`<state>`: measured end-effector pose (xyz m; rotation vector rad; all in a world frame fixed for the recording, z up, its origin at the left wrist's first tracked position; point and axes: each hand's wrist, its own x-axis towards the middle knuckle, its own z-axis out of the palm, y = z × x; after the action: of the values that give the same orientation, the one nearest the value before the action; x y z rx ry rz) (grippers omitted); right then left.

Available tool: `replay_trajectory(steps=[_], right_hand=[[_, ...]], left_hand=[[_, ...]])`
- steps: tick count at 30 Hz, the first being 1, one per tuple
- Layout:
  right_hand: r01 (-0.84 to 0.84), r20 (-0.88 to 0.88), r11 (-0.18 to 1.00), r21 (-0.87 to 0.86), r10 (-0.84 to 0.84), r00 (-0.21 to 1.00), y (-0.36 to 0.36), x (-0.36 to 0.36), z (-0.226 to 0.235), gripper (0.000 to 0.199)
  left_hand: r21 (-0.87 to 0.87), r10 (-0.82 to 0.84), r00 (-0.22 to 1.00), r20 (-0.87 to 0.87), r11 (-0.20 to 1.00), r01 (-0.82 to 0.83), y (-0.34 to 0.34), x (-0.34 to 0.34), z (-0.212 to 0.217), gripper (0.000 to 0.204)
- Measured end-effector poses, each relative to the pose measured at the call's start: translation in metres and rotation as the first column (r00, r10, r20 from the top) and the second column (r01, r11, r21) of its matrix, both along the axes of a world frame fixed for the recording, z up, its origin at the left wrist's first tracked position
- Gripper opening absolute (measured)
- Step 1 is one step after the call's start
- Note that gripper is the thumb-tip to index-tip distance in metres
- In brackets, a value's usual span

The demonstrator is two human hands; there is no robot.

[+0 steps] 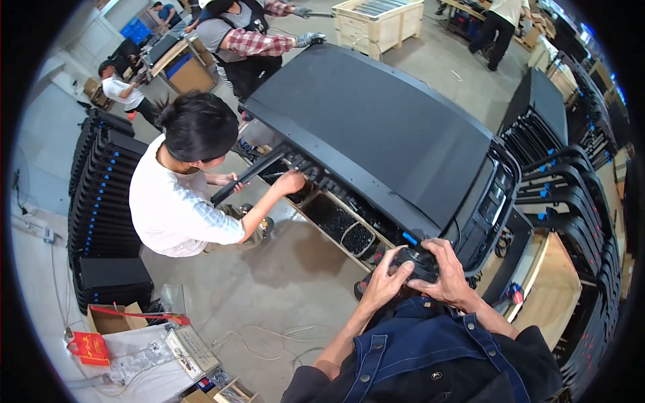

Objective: Assembling the frame and electronic components of treadmills on a factory assembly line.

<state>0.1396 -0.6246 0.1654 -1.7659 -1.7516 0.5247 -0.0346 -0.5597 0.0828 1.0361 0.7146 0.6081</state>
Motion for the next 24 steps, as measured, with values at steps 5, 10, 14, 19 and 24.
replay_trajectory(steps=[5,10,14,19,24], right_hand=[[0.12,-0.286,0.979,-0.165,-0.163,0.944,0.039,0.077,-0.005,0.071],[0.553,-0.509,0.833,-0.014,-0.481,0.713,0.058,0.203,-0.007,0.038],[0.714,-0.64,0.673,-0.191,-0.637,0.429,0.066,0.318,-0.03,0.049],[0.825,-0.626,0.526,-0.204,-0.718,0.303,0.076,0.405,-0.06,0.06],[0.809,-0.63,0.465,-0.36,-0.761,0.156,0.091,0.458,-0.069,0.05]], left_hand=[[0.359,-0.268,0.771,-0.578,0.765,0.535,0.079,0.099,0.085,0.066],[0.867,0.06,0.932,-0.357,0.391,0.308,0.092,0.235,0.137,0.041],[0.852,0.045,0.963,-0.266,0.479,0.213,0.107,0.29,0.099,0.022],[0.901,0.132,0.914,-0.385,0.268,0.341,0.195,0.363,0.023,0.03],[0.696,0.053,0.695,-0.717,0.0,0.718,0.265,0.425,0.011,0.034]])
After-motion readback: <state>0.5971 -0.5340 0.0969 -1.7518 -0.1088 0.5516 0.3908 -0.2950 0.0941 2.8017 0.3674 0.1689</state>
